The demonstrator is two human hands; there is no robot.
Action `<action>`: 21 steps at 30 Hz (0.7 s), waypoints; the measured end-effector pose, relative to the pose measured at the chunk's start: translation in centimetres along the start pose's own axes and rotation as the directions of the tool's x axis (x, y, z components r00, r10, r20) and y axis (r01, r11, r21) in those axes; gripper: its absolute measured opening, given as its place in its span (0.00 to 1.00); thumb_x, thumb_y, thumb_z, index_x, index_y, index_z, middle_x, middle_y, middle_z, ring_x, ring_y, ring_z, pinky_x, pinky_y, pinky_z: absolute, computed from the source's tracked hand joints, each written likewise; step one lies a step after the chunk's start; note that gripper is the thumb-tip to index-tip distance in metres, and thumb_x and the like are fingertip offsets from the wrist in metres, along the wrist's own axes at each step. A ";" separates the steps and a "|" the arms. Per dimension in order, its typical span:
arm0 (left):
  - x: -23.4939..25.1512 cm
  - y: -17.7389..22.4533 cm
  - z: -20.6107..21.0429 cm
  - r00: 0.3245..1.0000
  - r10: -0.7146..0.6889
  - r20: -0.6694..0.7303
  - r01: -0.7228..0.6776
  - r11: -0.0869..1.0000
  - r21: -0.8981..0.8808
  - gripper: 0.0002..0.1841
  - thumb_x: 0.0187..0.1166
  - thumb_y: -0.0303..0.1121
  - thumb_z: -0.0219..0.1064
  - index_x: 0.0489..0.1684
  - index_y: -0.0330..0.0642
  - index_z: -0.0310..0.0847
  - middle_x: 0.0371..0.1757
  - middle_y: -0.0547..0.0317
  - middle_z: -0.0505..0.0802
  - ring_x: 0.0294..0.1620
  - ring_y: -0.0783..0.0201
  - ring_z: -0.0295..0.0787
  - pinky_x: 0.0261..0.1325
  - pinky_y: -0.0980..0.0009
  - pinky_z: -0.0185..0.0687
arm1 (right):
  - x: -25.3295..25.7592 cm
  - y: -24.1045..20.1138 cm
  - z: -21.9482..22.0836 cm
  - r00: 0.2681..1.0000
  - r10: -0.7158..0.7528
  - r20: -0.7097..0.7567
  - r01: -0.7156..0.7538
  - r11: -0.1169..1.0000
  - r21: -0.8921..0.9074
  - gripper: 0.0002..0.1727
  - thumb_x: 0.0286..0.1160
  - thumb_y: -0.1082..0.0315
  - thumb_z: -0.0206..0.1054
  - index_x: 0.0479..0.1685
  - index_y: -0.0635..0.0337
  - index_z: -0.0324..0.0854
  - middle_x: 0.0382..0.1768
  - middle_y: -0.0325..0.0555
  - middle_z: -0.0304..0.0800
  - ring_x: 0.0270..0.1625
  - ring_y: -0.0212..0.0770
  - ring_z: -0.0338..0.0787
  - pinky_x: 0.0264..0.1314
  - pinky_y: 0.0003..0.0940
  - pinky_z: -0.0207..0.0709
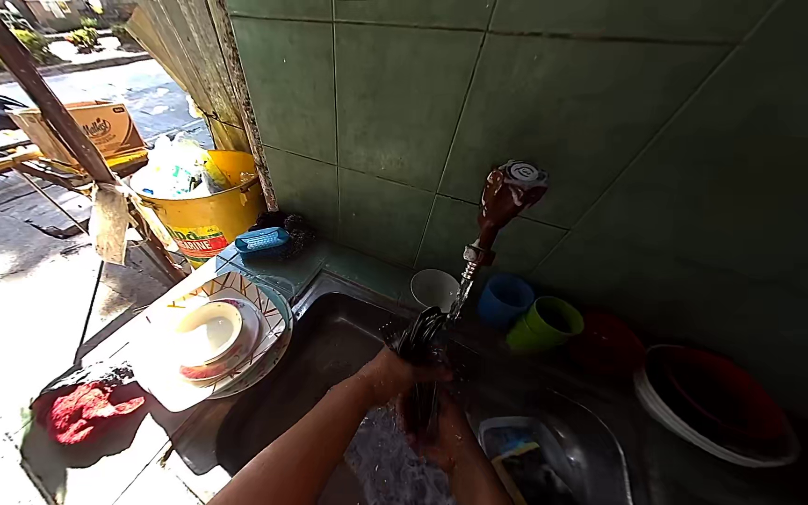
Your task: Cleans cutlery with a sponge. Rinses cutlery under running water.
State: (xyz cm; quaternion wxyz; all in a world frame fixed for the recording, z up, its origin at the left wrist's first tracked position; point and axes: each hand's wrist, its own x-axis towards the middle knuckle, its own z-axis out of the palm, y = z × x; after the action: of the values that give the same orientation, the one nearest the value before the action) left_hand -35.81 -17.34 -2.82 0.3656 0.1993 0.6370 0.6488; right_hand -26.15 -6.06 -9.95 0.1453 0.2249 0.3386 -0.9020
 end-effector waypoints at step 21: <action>3.2 0.1 0.9 0.946 -0.155 0.284 0.095 0.972 0.213 0.23 0.77 0.30 0.74 0.68 0.33 0.74 0.51 0.53 0.89 0.49 0.69 0.87 0.60 0.67 0.84 | -1.4 -2.8 -0.5 0.925 -0.373 -0.078 0.323 0.875 -0.361 0.04 0.72 0.76 0.65 0.41 0.64 0.77 0.21 0.43 0.86 0.22 0.37 0.88 0.31 0.31 0.87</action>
State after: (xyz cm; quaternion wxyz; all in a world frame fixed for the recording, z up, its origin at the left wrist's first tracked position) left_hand -37.26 -14.42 -3.27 0.4767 0.2891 0.6468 0.5204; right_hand -25.89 -3.55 -8.06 -0.0078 0.1965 0.5342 -0.8222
